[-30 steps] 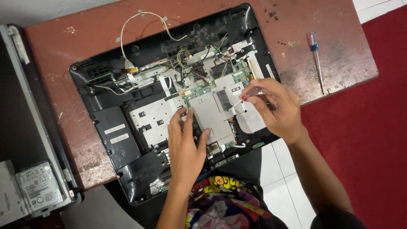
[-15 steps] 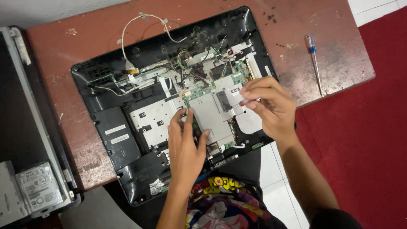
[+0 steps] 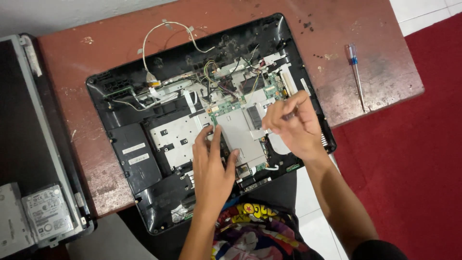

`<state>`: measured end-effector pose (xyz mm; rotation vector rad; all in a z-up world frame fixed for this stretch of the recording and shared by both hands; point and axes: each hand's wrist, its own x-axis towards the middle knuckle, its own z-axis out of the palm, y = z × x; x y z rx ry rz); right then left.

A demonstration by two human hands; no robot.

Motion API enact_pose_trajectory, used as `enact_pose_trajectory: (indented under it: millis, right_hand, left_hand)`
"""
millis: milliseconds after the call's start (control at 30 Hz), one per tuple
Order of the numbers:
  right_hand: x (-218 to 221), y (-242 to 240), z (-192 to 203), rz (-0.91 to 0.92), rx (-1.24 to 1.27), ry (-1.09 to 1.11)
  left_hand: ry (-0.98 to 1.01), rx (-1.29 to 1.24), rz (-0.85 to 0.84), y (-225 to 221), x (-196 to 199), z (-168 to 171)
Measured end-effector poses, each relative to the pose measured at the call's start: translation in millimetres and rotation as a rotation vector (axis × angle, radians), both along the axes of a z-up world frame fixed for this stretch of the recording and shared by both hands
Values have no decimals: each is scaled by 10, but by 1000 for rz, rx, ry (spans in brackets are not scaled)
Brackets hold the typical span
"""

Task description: Repairing internal components of a computer by manipulating wires and circuit boards

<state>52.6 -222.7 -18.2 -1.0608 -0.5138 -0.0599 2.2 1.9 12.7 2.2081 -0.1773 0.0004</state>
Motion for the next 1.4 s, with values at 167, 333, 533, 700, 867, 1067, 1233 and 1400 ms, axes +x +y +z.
enact_pose_trajectory:
  millis: [167,333,533,700,867,1067,1233,1400]
  right_hand:
    - [-53,161,296,-33,-70,-9]
    - [-80,78,215,-110,-75,25]
    - [-204,-147,150,-296,34,105]
    - [-438,-378,821,-739,-37,219]
    - [-291,-1336,857,-1075,-269,397]
    - [304,-3005,-252,-1337,-764,391]
    - [598,-3280,-859,-1406,-1120,449]
    - [598,-3271,-947,-1505,-1260,150]
  left_hand:
    - [2,-17,1,15,0,-19]
    - [17,-17,2,17,-5,1]
    - [50,-5,1,7,3,93]
    - [-87,115,9,-20,-67,-202]
    - [-329,240,-111,-124,-74,56]
    - [-279,287,-197,-448,256,49]
    - [-270,418,-174,-644,449,-85]
    - [-263,396,-193,-641,451,-123]
